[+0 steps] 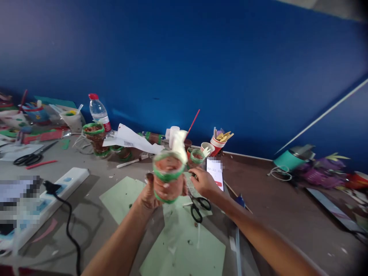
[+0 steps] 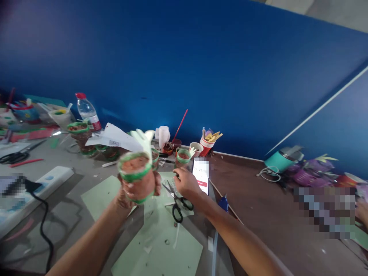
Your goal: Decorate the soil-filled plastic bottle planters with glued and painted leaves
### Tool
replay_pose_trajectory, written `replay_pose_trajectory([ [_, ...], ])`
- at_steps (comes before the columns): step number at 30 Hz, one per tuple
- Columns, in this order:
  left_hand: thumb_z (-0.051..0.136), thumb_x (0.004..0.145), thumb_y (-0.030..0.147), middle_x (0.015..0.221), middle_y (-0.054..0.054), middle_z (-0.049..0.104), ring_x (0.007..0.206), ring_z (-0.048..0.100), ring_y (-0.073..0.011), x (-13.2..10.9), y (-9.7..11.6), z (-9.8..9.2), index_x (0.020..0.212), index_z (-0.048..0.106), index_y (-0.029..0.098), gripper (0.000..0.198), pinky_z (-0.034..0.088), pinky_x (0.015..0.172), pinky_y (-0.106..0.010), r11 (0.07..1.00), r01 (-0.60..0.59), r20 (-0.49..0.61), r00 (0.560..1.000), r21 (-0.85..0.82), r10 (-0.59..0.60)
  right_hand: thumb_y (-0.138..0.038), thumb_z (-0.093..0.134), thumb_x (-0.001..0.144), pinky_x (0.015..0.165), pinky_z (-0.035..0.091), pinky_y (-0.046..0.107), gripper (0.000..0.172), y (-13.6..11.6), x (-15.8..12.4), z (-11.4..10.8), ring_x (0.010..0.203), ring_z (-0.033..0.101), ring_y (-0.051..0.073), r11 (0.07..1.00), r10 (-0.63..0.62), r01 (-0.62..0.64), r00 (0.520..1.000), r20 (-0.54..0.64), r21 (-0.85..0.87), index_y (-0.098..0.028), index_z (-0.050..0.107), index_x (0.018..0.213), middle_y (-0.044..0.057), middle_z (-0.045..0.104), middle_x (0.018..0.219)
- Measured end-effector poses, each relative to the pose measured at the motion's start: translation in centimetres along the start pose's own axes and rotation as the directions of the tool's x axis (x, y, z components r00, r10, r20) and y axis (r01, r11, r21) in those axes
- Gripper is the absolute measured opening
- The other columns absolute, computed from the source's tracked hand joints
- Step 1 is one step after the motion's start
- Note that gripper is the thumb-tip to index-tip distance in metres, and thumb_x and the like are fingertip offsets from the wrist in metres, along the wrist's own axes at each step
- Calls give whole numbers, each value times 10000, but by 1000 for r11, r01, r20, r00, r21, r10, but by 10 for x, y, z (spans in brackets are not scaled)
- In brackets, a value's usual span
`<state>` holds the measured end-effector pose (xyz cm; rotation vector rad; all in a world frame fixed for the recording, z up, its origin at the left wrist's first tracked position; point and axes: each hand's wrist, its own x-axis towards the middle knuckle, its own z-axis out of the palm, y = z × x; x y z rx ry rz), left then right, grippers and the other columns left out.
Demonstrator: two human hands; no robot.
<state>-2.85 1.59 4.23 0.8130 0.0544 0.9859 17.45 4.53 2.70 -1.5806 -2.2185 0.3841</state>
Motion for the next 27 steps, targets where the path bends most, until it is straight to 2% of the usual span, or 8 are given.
replay_pose_trajectory([
  [3, 777, 497, 617, 884, -77, 701, 740, 654, -226, 1, 17, -1, 986, 704, 177, 662, 529, 693, -319, 993, -85, -128, 989, -87, 73, -158, 494, 850, 860, 433, 294, 266, -1, 6, -2, 972, 593, 214, 1000, 11, -11, 1000, -13, -20, -127, 647, 1065, 115, 648, 1040],
  [7, 804, 470, 578, 858, -65, 699, 713, 645, -208, 1, 26, 2, 900, 727, 180, 591, 539, 674, -306, 989, -113, -165, 982, -94, 96, -172, 503, 843, 817, 428, 269, 248, -6, 13, -1, 927, 610, 202, 999, -11, 12, 1000, 27, -37, -135, 673, 1020, 106, 664, 1015],
  [13, 807, 451, 587, 843, -73, 691, 702, 649, -214, 2, 24, 1, 918, 717, 155, 643, 548, 666, -317, 993, -100, -180, 980, -65, 86, -180, 504, 839, 793, 412, 255, 242, -10, 12, 0, 907, 617, 193, 997, -19, 26, 994, 105, -67, -145, 686, 996, 101, 684, 999],
  [20, 808, 436, 605, 869, -93, 686, 749, 650, -232, 1, 20, -5, 931, 691, 142, 688, 543, 704, -333, 993, -58, -210, 977, -104, 35, -182, 491, 827, 809, 399, 242, 247, 0, -1, -7, 951, 609, 188, 993, 19, 3, 982, 190, -114, -179, 696, 964, 66, 708, 1006],
  [27, 797, 426, 630, 874, -85, 695, 751, 652, -236, -1, 18, -10, 993, 670, 162, 746, 538, 723, -354, 991, -100, -288, 955, -92, 69, -185, 500, 820, 792, 404, 264, 243, 7, -15, -15, 954, 622, 210, 982, 95, -50, 963, 253, -181, -179, 703, 953, 86, 709, 1036],
])
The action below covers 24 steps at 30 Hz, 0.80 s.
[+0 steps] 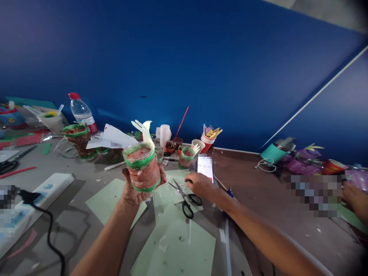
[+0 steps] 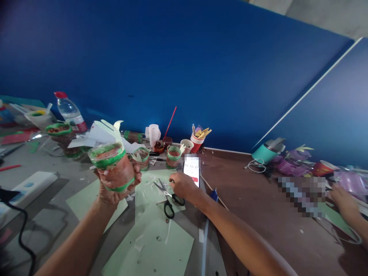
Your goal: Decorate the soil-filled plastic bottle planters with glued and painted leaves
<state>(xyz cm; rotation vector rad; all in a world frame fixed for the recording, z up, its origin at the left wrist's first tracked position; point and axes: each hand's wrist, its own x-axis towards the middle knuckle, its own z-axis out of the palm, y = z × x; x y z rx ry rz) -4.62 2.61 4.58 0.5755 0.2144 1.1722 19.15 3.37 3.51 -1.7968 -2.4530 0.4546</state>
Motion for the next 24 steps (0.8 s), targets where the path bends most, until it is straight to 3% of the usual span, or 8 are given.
replay_pose_trajectory([
  [8, 782, 470, 630, 907, -84, 702, 788, 659, -250, 2, -4, 0, 1015, 682, 174, 718, 538, 739, -362, 999, 41, 84, 996, 23, -43, -210, 553, 811, 659, 390, 260, 172, -9, -39, -12, 832, 641, 206, 1000, 9, -9, 996, 89, -5, -195, 699, 899, 69, 715, 925],
  [14, 720, 536, 675, 957, -62, 688, 814, 636, -240, 4, -7, -2, 1085, 657, 162, 754, 510, 768, -347, 997, 42, 115, 992, 68, -50, -170, 552, 805, 668, 389, 254, 175, 16, -64, -30, 838, 638, 196, 996, 83, -85, 991, 105, 21, -199, 696, 901, 55, 720, 935],
  [19, 724, 516, 686, 919, -52, 688, 893, 636, -282, 5, -8, -4, 1074, 656, 176, 759, 503, 795, -359, 992, 50, 121, 991, 112, -64, -162, 515, 823, 715, 401, 256, 191, 31, -73, -42, 841, 636, 190, 996, 80, -82, 996, 44, 46, -190, 693, 887, 51, 719, 920],
  [24, 726, 499, 693, 858, -64, 697, 928, 639, -315, 5, -11, -6, 1037, 676, 150, 766, 505, 820, -387, 994, 58, 102, 993, 93, -67, -189, 530, 831, 713, 401, 260, 173, 17, -72, -35, 857, 633, 197, 994, 93, -97, 993, 76, 42, -189, 690, 898, 63, 712, 941],
])
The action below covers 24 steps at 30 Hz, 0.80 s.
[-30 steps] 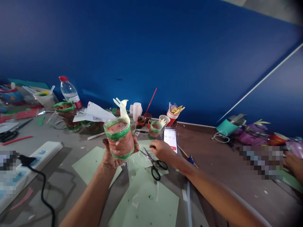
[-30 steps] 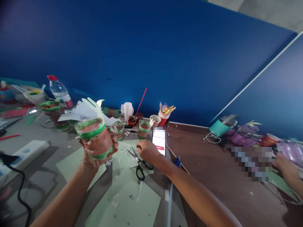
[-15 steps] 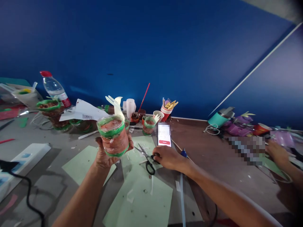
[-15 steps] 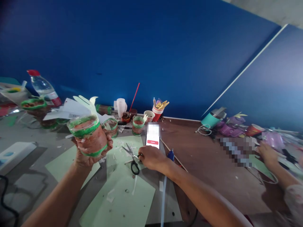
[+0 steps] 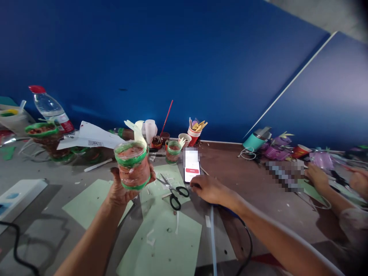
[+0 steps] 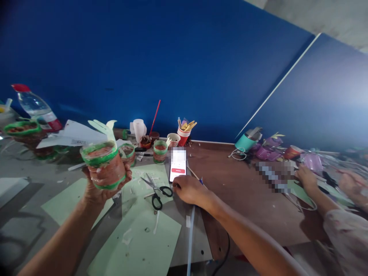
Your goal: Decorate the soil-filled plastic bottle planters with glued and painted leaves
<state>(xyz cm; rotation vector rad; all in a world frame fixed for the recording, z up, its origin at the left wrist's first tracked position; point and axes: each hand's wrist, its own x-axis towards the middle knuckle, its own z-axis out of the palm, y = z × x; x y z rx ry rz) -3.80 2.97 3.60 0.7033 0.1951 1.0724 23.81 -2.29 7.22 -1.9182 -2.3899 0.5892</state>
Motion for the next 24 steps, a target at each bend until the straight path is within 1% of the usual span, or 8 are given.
replay_pose_trajectory([
  [2, 748, 487, 673, 909, -87, 704, 869, 655, -292, 1, -1, 0, 1044, 674, 147, 769, 521, 800, -385, 1000, 3, -3, 1000, -19, -3, -220, 539, 837, 756, 405, 277, 193, -8, 3, 10, 909, 624, 217, 1000, -11, 11, 1000, -11, -29, -177, 675, 967, 89, 691, 1001],
  [5, 765, 480, 657, 940, -112, 702, 815, 667, -264, 2, -2, -1, 1042, 675, 135, 773, 538, 788, -382, 999, 21, 14, 1000, -25, -21, -279, 570, 828, 832, 405, 328, 325, -19, 9, 27, 1025, 580, 270, 994, -50, 47, 998, -33, -95, -142, 609, 1119, 148, 620, 1122],
  [8, 747, 496, 673, 924, -115, 703, 823, 670, -260, 3, -3, -1, 1008, 686, 122, 755, 538, 801, -381, 1000, 28, 52, 998, -11, -27, -313, 604, 803, 860, 400, 375, 411, -27, 14, 38, 1059, 544, 304, 983, -71, 62, 997, -44, -172, -140, 562, 1174, 164, 585, 1140],
  [11, 730, 527, 673, 936, -111, 705, 833, 673, -256, 3, -3, -3, 1001, 697, 135, 717, 533, 809, -374, 1000, 30, 82, 996, 2, -30, -284, 601, 804, 871, 392, 391, 342, -31, 15, 40, 1046, 549, 312, 968, -94, 85, 995, -25, -237, -147, 585, 1116, 154, 609, 1079],
  [13, 732, 537, 662, 954, -110, 705, 846, 674, -254, 3, -3, -5, 1014, 697, 141, 707, 529, 815, -365, 999, 40, 98, 994, 0, -40, -245, 587, 805, 832, 407, 374, 270, -32, 14, 40, 999, 581, 300, 961, -99, 99, 995, 14, -259, -150, 607, 1057, 147, 622, 1049],
  [17, 735, 529, 666, 971, -119, 697, 883, 665, -272, 4, -4, -7, 1036, 683, 133, 738, 525, 820, -375, 998, 55, 128, 990, -7, -54, -169, 569, 782, 751, 427, 330, 229, -33, 14, 44, 916, 623, 269, 973, -84, 87, 996, 24, -212, -143, 615, 1005, 150, 615, 1055],
  [21, 710, 551, 682, 964, -110, 693, 961, 644, -300, 3, -6, -5, 1043, 676, 153, 723, 511, 852, -403, 999, 34, 111, 993, 3, -34, -139, 560, 773, 806, 420, 313, 254, -30, 17, 48, 983, 602, 255, 983, -94, 92, 995, -8, -157, -141, 608, 1022, 139, 626, 1041],
  [24, 711, 536, 691, 964, -109, 693, 1023, 619, -318, 2, -7, -4, 1019, 682, 158, 721, 495, 887, -426, 1000, 22, 69, 997, -9, -22, -151, 564, 780, 848, 414, 297, 266, -24, 15, 43, 998, 590, 229, 991, -103, 97, 993, -58, -91, -145, 600, 1043, 124, 624, 1049],
])
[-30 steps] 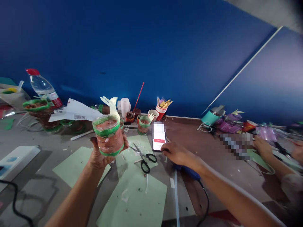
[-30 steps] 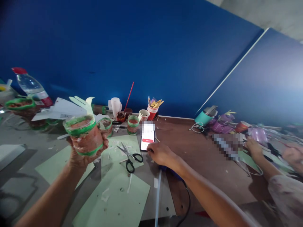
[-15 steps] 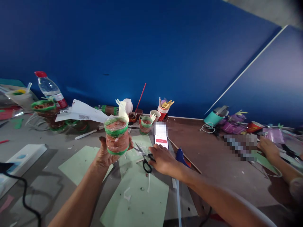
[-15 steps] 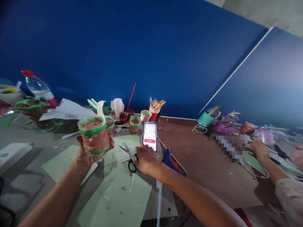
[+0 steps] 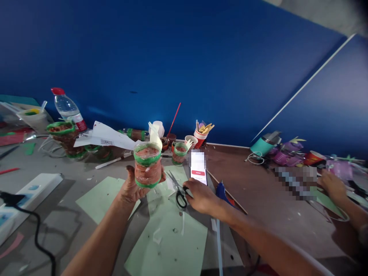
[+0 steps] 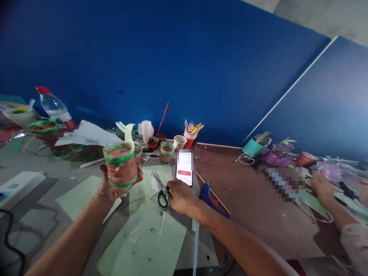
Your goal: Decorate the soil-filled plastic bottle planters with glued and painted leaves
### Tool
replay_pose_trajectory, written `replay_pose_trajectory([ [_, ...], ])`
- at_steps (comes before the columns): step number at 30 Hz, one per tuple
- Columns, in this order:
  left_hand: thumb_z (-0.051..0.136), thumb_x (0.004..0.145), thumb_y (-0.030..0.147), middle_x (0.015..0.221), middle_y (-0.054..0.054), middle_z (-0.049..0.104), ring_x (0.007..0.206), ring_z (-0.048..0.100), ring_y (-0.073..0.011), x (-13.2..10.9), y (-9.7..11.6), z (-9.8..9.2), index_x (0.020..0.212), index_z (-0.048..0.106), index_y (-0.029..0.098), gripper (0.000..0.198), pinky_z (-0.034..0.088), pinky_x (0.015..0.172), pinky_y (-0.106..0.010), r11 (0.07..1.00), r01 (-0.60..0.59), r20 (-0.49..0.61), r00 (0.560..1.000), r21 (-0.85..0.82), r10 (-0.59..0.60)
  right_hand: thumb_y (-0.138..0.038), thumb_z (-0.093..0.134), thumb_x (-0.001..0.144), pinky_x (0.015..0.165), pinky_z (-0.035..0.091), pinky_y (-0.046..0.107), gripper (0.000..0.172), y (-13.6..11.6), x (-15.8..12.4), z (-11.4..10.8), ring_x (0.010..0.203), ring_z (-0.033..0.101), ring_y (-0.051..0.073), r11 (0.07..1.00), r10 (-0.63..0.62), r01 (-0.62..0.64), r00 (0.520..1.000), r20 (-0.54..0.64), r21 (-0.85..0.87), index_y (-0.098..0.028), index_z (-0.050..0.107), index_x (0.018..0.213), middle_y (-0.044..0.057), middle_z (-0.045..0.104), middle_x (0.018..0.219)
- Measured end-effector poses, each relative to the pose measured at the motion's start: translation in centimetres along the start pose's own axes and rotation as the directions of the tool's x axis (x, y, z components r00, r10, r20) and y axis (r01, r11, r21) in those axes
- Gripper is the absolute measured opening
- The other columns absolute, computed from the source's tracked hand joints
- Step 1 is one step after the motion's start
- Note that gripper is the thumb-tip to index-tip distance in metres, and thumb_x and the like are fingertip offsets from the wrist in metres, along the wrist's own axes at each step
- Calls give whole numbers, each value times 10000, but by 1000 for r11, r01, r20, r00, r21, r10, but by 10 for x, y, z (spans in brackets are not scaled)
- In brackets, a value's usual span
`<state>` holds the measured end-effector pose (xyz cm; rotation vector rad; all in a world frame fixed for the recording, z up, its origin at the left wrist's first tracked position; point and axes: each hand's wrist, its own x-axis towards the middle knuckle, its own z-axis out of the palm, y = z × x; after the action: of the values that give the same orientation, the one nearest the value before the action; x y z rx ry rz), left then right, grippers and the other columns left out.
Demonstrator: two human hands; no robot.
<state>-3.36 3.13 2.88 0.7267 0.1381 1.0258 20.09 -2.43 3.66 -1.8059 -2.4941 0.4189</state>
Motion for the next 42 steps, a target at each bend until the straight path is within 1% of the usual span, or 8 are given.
replay_pose_trajectory([
  [5, 732, 500, 690, 937, -115, 695, 1063, 598, -336, 1, 0, -1, 1043, 668, 143, 773, 473, 925, -454, 1000, -11, -45, 999, -20, 10, -100, 549, 769, 867, 414, 280, 294, 1, -18, -20, 982, 577, 198, 988, -53, 65, 995, -85, 144, -172, 606, 1048, 83, 617, 1030],
  [8, 739, 485, 690, 902, -126, 697, 1053, 598, -346, 1, 0, -2, 1018, 673, 123, 781, 460, 937, -468, 1000, -14, -66, 998, -22, 13, -96, 541, 780, 879, 410, 285, 291, -9, -31, -23, 984, 567, 201, 976, -162, 164, 986, -26, 144, -173, 615, 1051, 87, 611, 1031],
  [13, 736, 482, 692, 944, -117, 695, 1038, 607, -332, 0, 0, -3, 978, 685, 141, 743, 450, 945, -463, 1000, 7, -64, 998, -21, -8, -136, 559, 808, 845, 420, 296, 215, -29, -38, -5, 933, 577, 213, 959, -283, 280, 953, 107, 41, -154, 634, 1008, 104, 615, 1014],
  [17, 735, 495, 687, 976, -132, 696, 1020, 617, -334, 1, -1, -1, 992, 687, 134, 745, 441, 950, -476, 1000, 16, -50, 999, -20, -17, -198, 546, 858, 819, 415, 307, 144, -29, -27, 0, 887, 585, 210, 961, -274, 277, 959, 74, -27, -166, 669, 925, 94, 631, 966],
  [22, 728, 526, 675, 972, -129, 708, 1013, 625, -327, 2, -4, -2, 1024, 685, 135, 736, 415, 975, -501, 999, 28, -39, 999, -32, -29, -99, 501, 868, 841, 399, 284, 230, -19, 2, -2, 902, 572, 182, 965, -263, 263, 962, -70, -11, -159, 680, 1000, 79, 645, 946],
  [29, 695, 596, 658, 1018, -115, 714, 1015, 637, -301, 4, -13, -13, 1076, 669, 132, 712, 393, 1017, -488, 998, 39, -38, 998, -56, -41, -114, 508, 853, 816, 398, 327, 199, -19, 23, 20, 923, 537, 223, 939, -319, 318, 948, 11, -131, -143, 669, 967, 107, 618, 992],
  [36, 672, 665, 624, 1106, -105, 694, 1113, 597, -296, 5, -19, -21, 1130, 640, 148, 666, 347, 1069, -480, 997, 30, -52, 998, -75, -34, -107, 527, 821, 810, 394, 329, 155, -24, 23, 16, 934, 537, 228, 951, -277, 280, 960, 43, -129, -125, 651, 913, 117, 613, 998],
  [42, 659, 663, 638, 1087, -122, 699, 1124, 589, -300, 5, -22, -20, 1108, 652, 113, 688, 353, 1069, -477, 999, 24, -132, 991, -44, -30, -128, 538, 801, 781, 393, 353, 122, -24, 24, 21, 902, 552, 245, 919, -335, 327, 942, 2, -222, -122, 631, 880, 123, 617, 961],
])
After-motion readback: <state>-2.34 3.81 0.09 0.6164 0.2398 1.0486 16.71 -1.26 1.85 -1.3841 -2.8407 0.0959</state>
